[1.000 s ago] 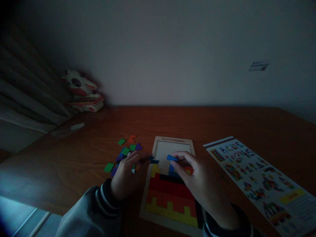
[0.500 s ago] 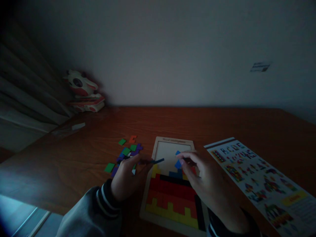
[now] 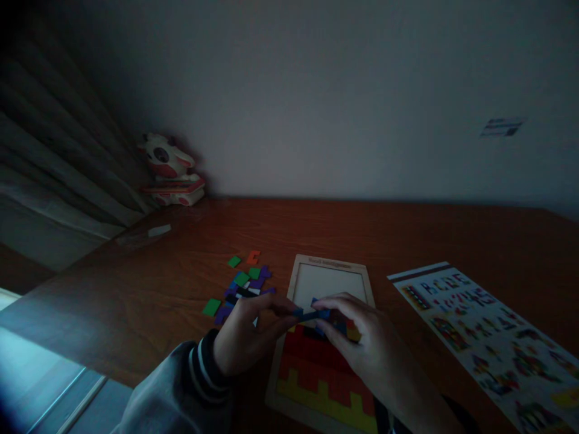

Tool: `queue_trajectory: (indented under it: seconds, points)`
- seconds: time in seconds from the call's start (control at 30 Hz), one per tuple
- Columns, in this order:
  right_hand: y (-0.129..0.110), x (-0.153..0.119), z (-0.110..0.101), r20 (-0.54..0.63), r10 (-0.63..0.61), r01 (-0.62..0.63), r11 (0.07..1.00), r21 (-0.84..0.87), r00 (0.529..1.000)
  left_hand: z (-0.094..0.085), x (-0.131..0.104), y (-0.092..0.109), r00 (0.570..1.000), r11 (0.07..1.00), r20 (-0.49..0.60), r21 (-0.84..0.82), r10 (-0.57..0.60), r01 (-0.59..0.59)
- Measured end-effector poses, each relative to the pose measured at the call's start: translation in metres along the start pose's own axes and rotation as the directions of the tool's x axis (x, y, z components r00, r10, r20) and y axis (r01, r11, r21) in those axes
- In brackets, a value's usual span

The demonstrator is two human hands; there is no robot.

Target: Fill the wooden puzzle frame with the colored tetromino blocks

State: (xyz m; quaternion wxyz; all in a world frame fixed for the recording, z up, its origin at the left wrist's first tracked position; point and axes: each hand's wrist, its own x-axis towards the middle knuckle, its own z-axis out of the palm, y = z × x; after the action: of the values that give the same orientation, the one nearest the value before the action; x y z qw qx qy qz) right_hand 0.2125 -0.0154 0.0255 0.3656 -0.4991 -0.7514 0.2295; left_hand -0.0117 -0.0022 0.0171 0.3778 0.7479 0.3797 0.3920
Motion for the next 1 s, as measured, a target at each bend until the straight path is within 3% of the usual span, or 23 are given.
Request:
queue_trajectory:
  seconds: [0.17,0.33,0.43,0.5,0.6,0.67,0.77,0.87,1.0]
  points:
    - [0.002,-0.001,0.002,-0.041,0.06,-0.06,0.998,0.004,0.997,0.001,-0.002,-0.002,1.0,1.0,-0.023,0.005,0.008,-0.008]
    - [-0.001,0.002,0.003,0.085,0.046,-0.048,0.998,0.029,0.995,0.0,0.0,0.0,1.0,0.999,-0.018,0.03,0.025,-0.024]
    - [0.003,0.001,0.001,0.087,0.041,-0.042,0.999,0.005,0.995,-0.009,0.002,-0.007,0.997,0.972,-0.007,0.22,0.08,-0.076]
    - [0.012,-0.002,-0.002,0.052,0.076,-0.074,0.997,-0.037,0.996,-0.022,0.001,-0.02,0.992,0.879,-0.032,0.469,0.12,-0.091]
    - [0.028,-0.008,-0.009,-0.001,0.133,-0.133,0.987,-0.088,0.991,-0.045,-0.003,-0.044,0.987,0.671,-0.143,0.739,0.069,0.06]
    - [0.036,-0.011,-0.015,-0.039,0.175,-0.178,0.979,-0.101,0.984,-0.059,-0.006,-0.056,0.985,0.589,-0.171,0.796,-0.001,0.138]
    - [0.037,-0.011,-0.02,-0.125,0.194,-0.207,0.973,-0.102,0.973,-0.069,-0.007,-0.064,0.975,0.553,-0.184,0.803,-0.126,0.223]
    - [0.024,-0.008,-0.012,-0.166,0.129,-0.146,0.984,-0.097,0.978,-0.069,-0.006,-0.063,0.968,0.556,-0.178,0.794,-0.175,0.247]
    - [-0.009,-0.005,0.027,-0.075,0.11,-0.108,0.994,0.027,0.991,-0.067,-0.003,-0.062,0.967,0.558,-0.182,0.791,-0.177,0.251]
